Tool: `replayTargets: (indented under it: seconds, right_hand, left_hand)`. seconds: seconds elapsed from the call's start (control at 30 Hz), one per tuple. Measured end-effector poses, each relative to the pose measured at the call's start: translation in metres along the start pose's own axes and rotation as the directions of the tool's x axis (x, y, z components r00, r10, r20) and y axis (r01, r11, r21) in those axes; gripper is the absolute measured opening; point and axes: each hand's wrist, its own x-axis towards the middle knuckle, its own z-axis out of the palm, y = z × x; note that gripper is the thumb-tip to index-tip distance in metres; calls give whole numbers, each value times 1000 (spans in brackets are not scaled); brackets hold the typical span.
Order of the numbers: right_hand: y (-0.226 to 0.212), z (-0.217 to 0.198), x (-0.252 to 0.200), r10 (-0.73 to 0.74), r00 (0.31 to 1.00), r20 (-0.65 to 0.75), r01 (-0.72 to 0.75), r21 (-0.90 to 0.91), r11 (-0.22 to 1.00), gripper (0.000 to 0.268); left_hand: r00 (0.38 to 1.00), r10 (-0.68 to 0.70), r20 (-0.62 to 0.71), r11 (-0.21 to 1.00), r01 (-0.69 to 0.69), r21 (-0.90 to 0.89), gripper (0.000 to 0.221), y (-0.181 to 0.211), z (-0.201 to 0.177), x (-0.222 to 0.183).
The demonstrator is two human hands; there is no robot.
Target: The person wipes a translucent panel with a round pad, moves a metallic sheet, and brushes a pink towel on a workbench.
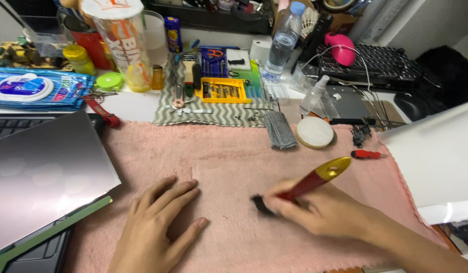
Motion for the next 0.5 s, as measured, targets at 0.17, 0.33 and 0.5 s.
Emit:
replayTargets:
  seconds: [0.17, 0.33, 0.5]
  right_hand:
    - [12, -21, -7, 185, 961, 205, -132, -245, 960, 33]
    - [22, -17, 21, 27, 994, -106, -46, -184, 982, 32]
    - [5, -5, 19, -54, 997, -48, 53, -15, 998, 30]
  left_hand:
    - [999, 31, -34, 999, -30, 15, 62, -2, 3, -2]
    - [998, 34, -47, 998, -31, 57, 66, -13, 14, -5]
    - [998, 32, -54, 995, -26, 101, 68, -20, 21, -6]
